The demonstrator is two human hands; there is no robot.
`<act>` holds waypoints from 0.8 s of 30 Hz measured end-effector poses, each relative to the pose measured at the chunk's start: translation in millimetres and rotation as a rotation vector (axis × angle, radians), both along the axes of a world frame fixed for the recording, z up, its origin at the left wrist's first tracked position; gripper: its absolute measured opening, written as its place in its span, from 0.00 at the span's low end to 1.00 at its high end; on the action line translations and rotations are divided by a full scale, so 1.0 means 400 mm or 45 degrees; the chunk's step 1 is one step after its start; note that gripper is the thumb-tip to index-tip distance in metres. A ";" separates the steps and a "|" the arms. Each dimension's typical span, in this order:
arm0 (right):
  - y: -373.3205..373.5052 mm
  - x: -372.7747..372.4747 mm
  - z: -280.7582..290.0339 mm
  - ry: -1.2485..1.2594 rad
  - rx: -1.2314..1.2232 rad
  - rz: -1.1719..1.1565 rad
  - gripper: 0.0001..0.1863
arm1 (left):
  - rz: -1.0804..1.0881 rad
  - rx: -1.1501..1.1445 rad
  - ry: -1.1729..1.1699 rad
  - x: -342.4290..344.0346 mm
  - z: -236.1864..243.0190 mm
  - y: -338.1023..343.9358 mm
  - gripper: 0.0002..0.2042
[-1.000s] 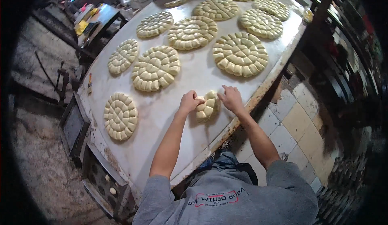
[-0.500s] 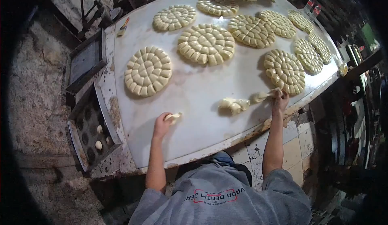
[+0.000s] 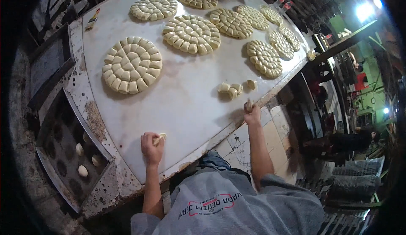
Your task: The recorder is shaping dough balls and placing them onto baking trays in a bakery production area.
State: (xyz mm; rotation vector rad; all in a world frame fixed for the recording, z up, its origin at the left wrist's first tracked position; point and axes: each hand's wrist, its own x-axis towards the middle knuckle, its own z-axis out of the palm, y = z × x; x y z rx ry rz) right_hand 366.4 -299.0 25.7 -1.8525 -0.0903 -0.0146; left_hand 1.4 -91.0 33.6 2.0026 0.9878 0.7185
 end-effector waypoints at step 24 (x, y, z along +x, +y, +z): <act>0.181 -0.257 -0.085 -0.982 -0.357 1.374 0.11 | 0.231 0.356 0.347 0.230 -0.009 -0.189 0.05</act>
